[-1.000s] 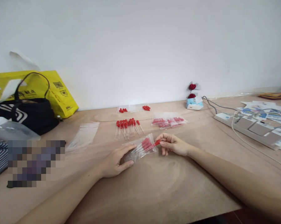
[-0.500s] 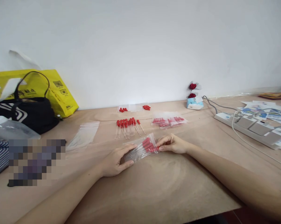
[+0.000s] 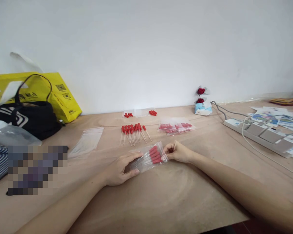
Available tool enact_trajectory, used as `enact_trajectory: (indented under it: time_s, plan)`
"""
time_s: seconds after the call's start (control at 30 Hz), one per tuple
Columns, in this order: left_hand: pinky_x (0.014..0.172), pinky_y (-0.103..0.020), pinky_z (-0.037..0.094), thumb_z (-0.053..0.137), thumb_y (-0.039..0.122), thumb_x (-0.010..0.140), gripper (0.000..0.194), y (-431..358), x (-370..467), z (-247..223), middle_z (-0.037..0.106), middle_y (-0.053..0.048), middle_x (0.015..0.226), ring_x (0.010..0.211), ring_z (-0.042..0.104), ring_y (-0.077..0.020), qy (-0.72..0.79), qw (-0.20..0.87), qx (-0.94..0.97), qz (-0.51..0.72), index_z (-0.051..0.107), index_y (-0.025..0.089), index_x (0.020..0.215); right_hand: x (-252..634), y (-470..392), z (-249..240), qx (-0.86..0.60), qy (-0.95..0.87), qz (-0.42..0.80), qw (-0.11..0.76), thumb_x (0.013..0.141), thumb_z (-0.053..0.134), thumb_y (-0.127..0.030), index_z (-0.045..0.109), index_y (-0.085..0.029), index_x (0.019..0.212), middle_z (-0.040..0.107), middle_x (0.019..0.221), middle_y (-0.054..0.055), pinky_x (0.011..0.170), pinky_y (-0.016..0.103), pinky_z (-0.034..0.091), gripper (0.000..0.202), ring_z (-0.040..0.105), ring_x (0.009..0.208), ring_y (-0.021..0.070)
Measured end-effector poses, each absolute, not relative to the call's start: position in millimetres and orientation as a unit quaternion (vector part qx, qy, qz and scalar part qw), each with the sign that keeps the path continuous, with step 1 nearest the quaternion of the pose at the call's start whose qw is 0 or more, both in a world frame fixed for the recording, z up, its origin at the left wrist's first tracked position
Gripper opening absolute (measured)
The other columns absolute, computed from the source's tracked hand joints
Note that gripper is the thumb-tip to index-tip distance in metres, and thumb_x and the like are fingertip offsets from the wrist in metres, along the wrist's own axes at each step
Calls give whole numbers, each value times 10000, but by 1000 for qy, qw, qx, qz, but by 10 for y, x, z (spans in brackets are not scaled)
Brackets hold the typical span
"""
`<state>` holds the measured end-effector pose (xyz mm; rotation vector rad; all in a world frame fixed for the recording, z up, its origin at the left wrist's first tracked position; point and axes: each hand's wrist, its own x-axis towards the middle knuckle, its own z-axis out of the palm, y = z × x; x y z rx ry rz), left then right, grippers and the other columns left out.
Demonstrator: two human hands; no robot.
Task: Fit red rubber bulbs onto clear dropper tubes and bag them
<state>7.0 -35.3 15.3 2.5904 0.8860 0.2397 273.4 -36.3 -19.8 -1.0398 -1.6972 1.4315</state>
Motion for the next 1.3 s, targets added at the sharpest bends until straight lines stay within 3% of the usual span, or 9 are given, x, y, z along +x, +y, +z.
enact_trajectory:
  time_s: [0.2,0.37,0.43,0.57,0.63,0.73,0.83,1.03,1.3]
  plan:
    - [965,-401,357,471,342,806,466,-348,74,138,473,-81,1263,1161,429,-228,310,187,927,99,396,202,1243,2756,-392,-177,-398,-697,497,331,597,666,-437,571,-137,571,514,557,-25,514,197,376,315,463,529,70]
    - [973,-402,350,475,340,803,457,-341,79,142,475,-77,1264,1170,421,-225,302,187,929,98,409,202,1234,2780,-265,-130,-575,-588,448,352,672,533,-557,503,-160,582,463,456,-38,412,200,337,408,422,415,72]
    - [970,-403,353,476,342,802,460,-340,79,145,476,-79,1263,1169,422,-228,303,187,929,98,410,199,1235,2741,-198,-129,-599,-609,403,330,640,584,-534,522,-155,598,508,506,-23,435,203,347,386,460,467,85]
    - [969,-407,354,481,347,799,466,-344,76,145,479,-80,1260,1167,425,-232,301,190,929,98,410,199,1235,2630,-86,-129,-636,-608,341,332,515,730,-373,563,-136,806,587,699,5,542,209,389,411,531,639,115]
    - [972,-408,350,481,345,800,462,-345,72,139,482,-78,1258,1169,423,-231,295,189,931,101,410,202,1234,2599,-55,-115,-633,-606,370,310,526,727,-333,564,-131,816,576,669,-7,536,208,381,389,521,614,106]
    - [966,-402,360,483,334,800,452,-344,62,122,494,-72,1246,1154,439,-227,281,190,934,115,414,210,1230,2594,-50,-84,-575,-631,444,272,582,689,-277,548,-134,645,531,560,-35,497,191,356,211,468,528,70]
    - [973,-396,358,485,317,800,449,-346,51,109,486,-68,1253,1172,421,-223,263,192,936,131,415,213,1231,2613,-88,-45,-541,-631,485,272,637,646,-304,474,-152,579,462,467,-61,433,180,334,237,410,444,50]
    - [994,-392,336,471,319,812,396,-323,36,107,483,-73,1251,1198,387,-210,276,163,930,181,457,196,1188,2814,-133,126,-462,-603,543,358,678,571,-491,384,-196,672,431,428,-87,339,172,296,350,383,352,58]
    - [963,-393,344,402,396,801,400,36,-284,94,517,-116,1175,1124,446,-243,515,-15,830,213,526,135,1078,3061,320,179,-543,-463,428,555,754,498,-373,367,-213,705,434,504,-76,379,188,349,213,427,389,68]
